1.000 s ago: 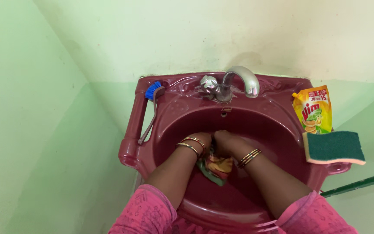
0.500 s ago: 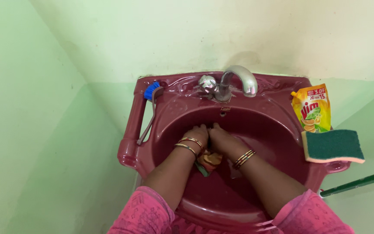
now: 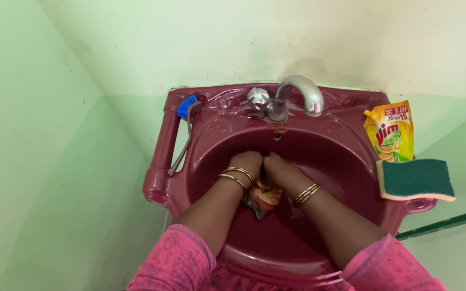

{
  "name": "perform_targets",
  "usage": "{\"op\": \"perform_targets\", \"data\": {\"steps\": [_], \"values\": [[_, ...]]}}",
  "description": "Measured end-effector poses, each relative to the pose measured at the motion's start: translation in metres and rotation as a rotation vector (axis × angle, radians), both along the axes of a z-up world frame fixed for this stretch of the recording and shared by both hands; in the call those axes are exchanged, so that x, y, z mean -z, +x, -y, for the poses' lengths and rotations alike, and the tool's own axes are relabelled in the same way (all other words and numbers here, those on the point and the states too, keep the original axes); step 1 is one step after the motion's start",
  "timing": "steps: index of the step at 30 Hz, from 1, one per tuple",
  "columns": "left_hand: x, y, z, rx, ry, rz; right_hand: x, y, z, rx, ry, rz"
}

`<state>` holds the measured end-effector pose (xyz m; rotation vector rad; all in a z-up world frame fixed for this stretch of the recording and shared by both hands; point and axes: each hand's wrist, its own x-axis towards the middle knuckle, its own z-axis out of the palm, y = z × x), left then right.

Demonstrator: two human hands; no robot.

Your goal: The person washes a small patterned cloth in a maroon sink using running water. They repeatedly wet, scrub, and rinse the cloth by hand, occasionally wringing it out.

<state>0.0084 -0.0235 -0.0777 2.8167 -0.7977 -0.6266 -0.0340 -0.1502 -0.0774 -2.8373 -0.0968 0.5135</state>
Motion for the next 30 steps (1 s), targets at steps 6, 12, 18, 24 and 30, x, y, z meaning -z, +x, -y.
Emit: {"op": "perform_targets", "data": {"steps": [6,12,18,24,30], "values": [[0.006,0.003,0.004,0.061,0.034,-0.067,-0.008,-0.012,-0.008,-0.035,-0.021,0.043],[-0.019,-0.024,-0.002,0.07,0.092,-0.587,-0.074,-0.043,-0.018,0.045,0.063,-0.551],[-0.013,-0.01,0.007,0.066,0.069,-0.267,-0.041,-0.028,-0.008,-0.013,-0.092,-0.269],[-0.024,-0.014,0.007,-0.086,-0.1,-0.058,-0.007,-0.005,0.012,0.038,0.005,0.177],[-0.03,-0.027,0.001,0.04,-0.056,-0.388,-0.042,-0.023,0.002,0.013,-0.126,-0.239]]}}
